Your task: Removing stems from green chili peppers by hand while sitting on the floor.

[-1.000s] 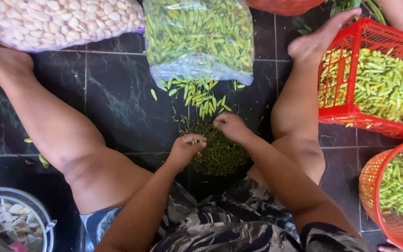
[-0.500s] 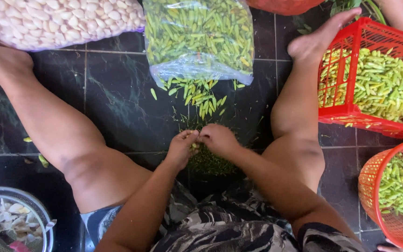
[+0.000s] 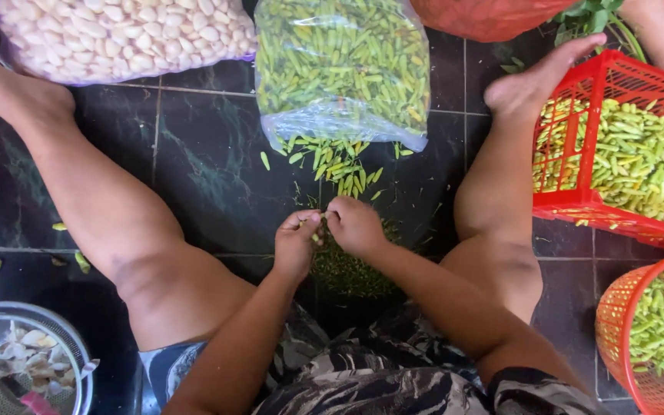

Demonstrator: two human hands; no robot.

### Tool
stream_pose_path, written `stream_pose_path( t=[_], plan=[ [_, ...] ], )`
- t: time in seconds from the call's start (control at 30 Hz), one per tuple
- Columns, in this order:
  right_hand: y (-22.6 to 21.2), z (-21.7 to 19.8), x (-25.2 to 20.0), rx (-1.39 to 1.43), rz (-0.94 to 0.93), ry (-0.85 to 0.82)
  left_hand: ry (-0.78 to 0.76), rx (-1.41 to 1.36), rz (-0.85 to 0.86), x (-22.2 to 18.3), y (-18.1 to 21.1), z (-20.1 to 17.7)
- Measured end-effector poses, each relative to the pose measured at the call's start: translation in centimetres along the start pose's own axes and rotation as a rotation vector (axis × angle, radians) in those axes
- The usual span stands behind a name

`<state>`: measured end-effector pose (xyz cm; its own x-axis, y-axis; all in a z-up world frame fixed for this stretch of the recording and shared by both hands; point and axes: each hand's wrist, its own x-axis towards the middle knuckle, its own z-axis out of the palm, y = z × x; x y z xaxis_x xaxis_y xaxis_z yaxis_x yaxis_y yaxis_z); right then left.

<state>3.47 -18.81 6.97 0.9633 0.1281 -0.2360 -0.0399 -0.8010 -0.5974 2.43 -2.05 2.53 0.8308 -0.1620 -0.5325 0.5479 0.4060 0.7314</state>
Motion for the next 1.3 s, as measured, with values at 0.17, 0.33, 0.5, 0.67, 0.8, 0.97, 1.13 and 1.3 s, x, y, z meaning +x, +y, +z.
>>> stream_pose_path(
  t=[0.17, 0.33, 0.5, 0.67, 0.8, 0.97, 1.13, 1.3],
  plan=[
    [1.7, 2.3, 2.3, 1.377, 0.531, 0.054, -0.097, -0.267, -0.111, 0.0, 0.3, -0.8],
    [5.4, -1.9, 4.0, 0.279, 0.317, 0.167, -0.078, -0.319, -0.164, -0.2, 1.7, -0.8],
    [7.7, -1.3, 4.6, 0.006, 0.277, 0.229, -0.093, -0.183, -0.180, 0.3, 0.4, -1.2],
    [3.0, -1.3, 1.2, 0.132, 0.259, 0.134, -0.066, 0.487, -0.018, 0.9, -0.2, -1.3],
    [1.8, -0.1, -0.4, 0.407, 0.195, -0.076, -0.075, 0.732, 0.011, 0.2, -0.1, -0.5],
    [3.1, 0.5, 1.2, 0.963, 0.586, -0.332, -0.176, 0.495, 0.263, 0.3, 0.6, -1.1],
    [2.9, 0.6, 4.2, 0.714, 0.397, -0.259, -0.190, 0.315, 0.343, -0.9, 1.4, -0.9],
    [0.1, -4.4, 5.5, -0.227, -0.132, -0.130, -0.031, 0.014, 0.076, -1.1, 2.5, -1.1]
  ],
)
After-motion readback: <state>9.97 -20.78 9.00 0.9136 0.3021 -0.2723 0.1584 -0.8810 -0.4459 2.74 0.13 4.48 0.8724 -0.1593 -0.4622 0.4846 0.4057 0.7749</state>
